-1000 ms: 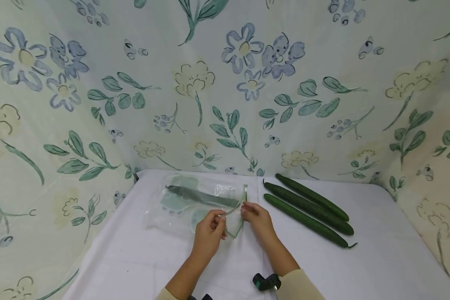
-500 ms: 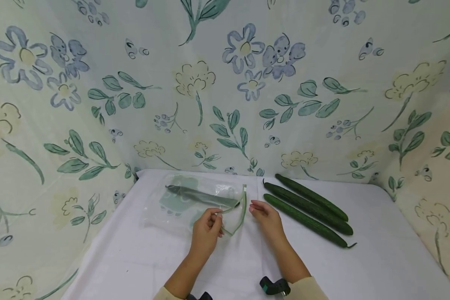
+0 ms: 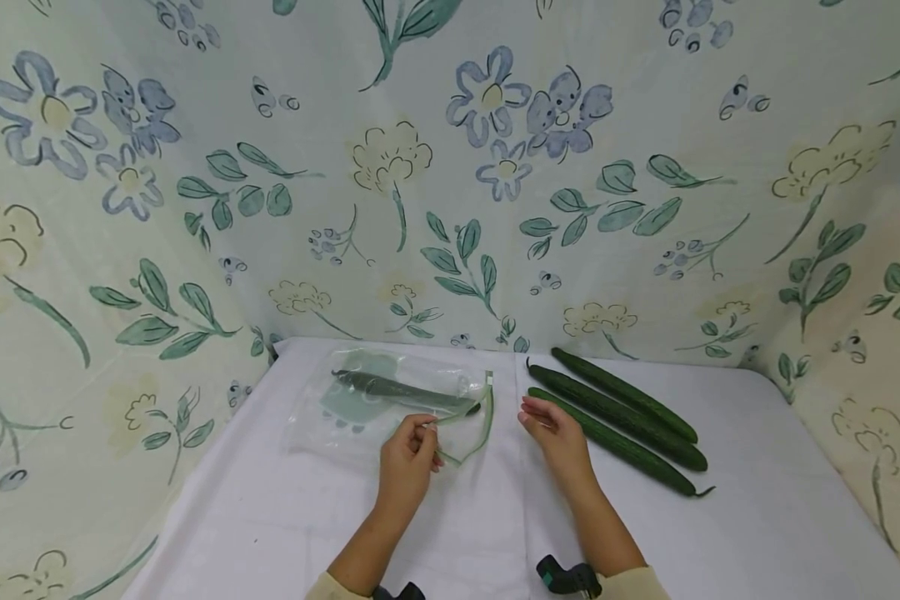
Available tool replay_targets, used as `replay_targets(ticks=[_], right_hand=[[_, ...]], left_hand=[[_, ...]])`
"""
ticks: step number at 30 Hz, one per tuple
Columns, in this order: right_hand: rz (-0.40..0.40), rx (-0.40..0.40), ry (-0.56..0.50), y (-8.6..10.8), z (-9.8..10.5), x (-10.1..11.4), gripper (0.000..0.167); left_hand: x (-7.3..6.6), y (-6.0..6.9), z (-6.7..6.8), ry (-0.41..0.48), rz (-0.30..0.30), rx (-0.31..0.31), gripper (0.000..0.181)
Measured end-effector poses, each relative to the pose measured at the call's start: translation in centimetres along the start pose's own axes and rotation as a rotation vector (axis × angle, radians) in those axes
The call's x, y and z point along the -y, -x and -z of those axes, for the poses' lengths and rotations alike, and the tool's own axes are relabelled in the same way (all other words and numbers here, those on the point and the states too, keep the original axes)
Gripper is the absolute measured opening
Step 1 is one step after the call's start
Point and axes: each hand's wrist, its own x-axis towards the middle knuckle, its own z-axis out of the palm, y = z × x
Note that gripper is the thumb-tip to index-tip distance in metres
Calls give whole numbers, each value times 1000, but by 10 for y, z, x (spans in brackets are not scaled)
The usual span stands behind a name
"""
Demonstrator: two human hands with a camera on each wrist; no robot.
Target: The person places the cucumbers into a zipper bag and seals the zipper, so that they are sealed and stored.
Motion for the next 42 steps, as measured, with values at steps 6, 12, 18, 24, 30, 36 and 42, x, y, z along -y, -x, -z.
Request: replay_targets(ticks=[6, 12, 18, 24, 30, 36, 42], right_hand=[[-1, -4, -26, 4, 11, 1, 42], [2, -22, -20, 7, 24, 0, 45], [-36, -18, -26, 9, 41, 0, 51], [-56, -54, 1, 9, 57, -5, 52], [-91, -61, 37, 13, 76, -6, 57], [-120, -97, 91, 18, 94, -8, 61], [-148, -160, 170, 21, 109, -13, 61]], left_hand=[[1, -1, 0, -17, -3, -11, 13], [1, 0, 1, -29, 0, -7, 14], [0, 0, 1, -27, 23, -4, 15], [2, -1, 1, -24, 21, -4, 15], [3, -1, 2, -21, 20, -1, 14], [3, -1, 2, -20, 16, 5, 13], [3, -1, 2, -13, 17, 9, 14]])
